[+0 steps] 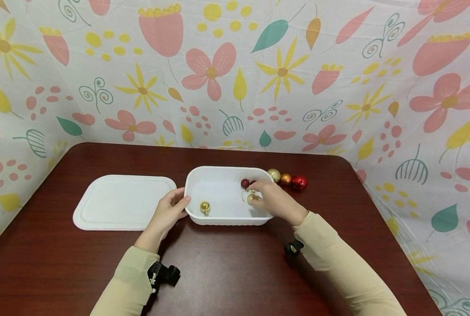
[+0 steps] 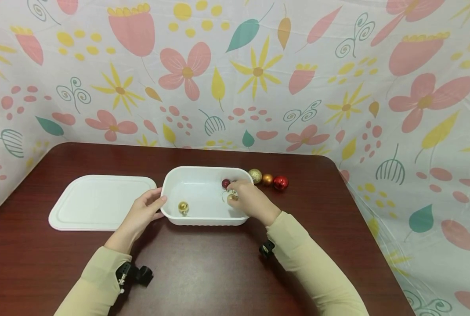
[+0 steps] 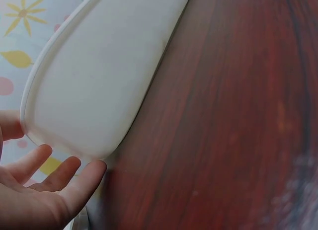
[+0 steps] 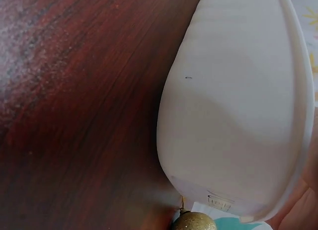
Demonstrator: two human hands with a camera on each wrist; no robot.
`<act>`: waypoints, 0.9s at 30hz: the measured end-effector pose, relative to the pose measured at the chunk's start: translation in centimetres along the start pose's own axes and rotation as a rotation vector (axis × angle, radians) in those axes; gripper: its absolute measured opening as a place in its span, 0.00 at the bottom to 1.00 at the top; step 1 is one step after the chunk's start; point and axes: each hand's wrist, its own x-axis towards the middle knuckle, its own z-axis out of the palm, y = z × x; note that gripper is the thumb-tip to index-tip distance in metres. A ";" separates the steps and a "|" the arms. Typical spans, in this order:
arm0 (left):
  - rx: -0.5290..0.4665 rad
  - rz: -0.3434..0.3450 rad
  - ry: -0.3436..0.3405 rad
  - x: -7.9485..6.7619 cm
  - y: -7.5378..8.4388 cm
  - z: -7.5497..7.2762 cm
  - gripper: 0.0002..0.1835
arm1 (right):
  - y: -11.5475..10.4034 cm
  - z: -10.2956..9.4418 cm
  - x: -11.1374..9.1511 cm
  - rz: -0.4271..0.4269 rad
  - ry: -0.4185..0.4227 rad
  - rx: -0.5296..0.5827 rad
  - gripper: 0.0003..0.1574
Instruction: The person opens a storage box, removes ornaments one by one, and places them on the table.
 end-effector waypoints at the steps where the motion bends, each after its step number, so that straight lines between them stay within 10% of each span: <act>1: 0.003 0.005 0.000 0.0 -0.1 0.0 0.26 | 0.0 0.1 0.1 -0.014 -0.009 -0.017 0.14; 27: -0.022 0.007 -0.019 0.0 0.2 -0.1 0.26 | 0.2 1.4 1.7 -0.083 -0.130 -0.285 0.03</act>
